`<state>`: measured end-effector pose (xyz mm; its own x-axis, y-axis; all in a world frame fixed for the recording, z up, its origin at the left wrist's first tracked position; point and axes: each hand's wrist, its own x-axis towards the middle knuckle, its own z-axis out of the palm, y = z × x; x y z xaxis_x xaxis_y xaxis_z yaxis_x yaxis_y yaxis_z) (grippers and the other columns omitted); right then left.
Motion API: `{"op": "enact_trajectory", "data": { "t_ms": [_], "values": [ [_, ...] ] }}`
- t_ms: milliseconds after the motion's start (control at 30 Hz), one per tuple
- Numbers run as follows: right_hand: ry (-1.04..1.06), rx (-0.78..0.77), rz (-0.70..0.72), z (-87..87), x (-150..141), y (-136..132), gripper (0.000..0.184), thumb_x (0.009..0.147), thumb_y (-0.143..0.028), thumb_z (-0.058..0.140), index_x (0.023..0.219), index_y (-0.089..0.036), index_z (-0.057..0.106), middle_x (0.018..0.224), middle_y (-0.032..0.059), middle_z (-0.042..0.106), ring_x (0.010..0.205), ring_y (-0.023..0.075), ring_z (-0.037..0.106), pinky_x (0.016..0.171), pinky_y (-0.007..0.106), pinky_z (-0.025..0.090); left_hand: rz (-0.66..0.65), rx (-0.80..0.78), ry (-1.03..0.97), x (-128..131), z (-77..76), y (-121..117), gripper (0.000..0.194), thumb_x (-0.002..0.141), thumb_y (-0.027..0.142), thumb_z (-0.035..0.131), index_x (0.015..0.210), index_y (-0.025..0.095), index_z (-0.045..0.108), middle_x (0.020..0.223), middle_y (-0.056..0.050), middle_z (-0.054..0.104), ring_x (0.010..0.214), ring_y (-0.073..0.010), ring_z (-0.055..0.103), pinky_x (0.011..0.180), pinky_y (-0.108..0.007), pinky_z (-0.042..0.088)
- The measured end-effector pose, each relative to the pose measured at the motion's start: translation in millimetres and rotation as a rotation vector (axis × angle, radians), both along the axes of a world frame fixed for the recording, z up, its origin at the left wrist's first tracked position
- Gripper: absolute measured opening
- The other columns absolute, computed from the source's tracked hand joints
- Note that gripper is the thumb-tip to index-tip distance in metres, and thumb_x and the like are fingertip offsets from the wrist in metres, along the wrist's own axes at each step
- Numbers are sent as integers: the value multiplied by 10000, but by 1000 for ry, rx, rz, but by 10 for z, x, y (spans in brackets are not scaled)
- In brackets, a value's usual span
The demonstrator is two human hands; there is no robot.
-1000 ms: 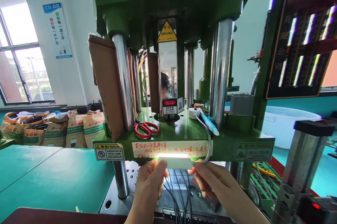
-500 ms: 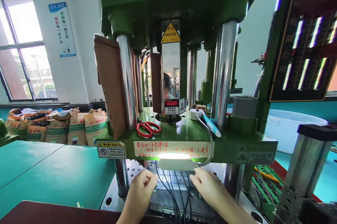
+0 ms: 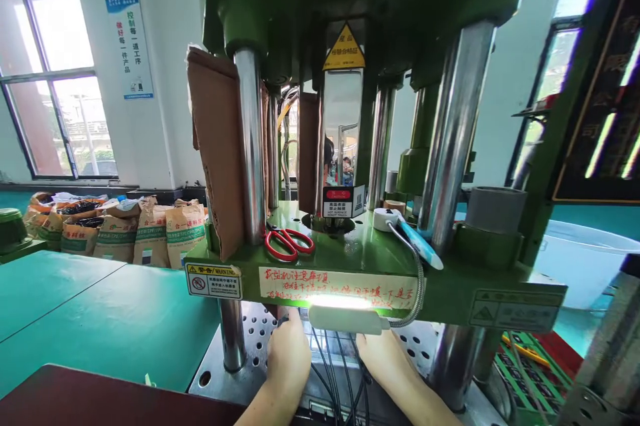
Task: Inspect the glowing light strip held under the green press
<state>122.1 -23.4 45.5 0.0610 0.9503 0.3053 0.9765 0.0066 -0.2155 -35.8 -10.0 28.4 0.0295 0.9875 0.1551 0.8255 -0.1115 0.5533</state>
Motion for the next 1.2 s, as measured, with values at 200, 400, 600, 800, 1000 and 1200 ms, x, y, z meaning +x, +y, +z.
{"op": "enact_trajectory", "data": {
  "t_ms": [200,400,600,800,1000,1200],
  "values": [
    [-74,-10,69,85,-105,-40,367,747,-74,318,676,-194,658,727,106,682,677,201,625,571,272,416,-27,65,132,33,178,-45,357,782,37,244,951,52,558,824,-202,604,781,-353,580,638,-463,437],
    [-144,-39,109,8,-215,34,320,730,-55,363,705,-143,669,743,137,679,698,232,630,587,288,436,-68,49,157,159,137,-67,250,769,135,414,957,100,576,860,-140,620,782,-317,586,663,-447,471],
    [-167,-22,93,-41,-184,106,360,703,-5,344,835,-123,658,821,149,672,756,247,627,609,302,449,-39,16,135,179,54,57,329,749,41,368,1001,111,568,862,-119,622,841,-265,577,737,-383,467],
    [-136,29,158,26,-272,82,385,741,-41,330,938,-170,634,820,88,680,765,197,620,635,262,442,-75,33,101,231,200,-65,309,815,165,352,1046,172,557,1042,-110,557,948,-270,524,759,-390,451],
    [-97,47,212,-1,-339,121,351,737,-50,354,881,-190,642,792,61,685,769,191,614,661,260,432,-199,-10,83,343,142,-24,332,812,147,310,862,147,639,833,-98,618,859,-260,532,761,-396,430],
    [-93,15,213,-55,-339,181,325,741,-54,357,773,-176,657,799,96,681,702,218,614,613,305,445,-215,86,29,359,86,11,286,831,251,350,934,218,615,916,-40,609,947,-275,456,826,-396,388]
  ]
}}
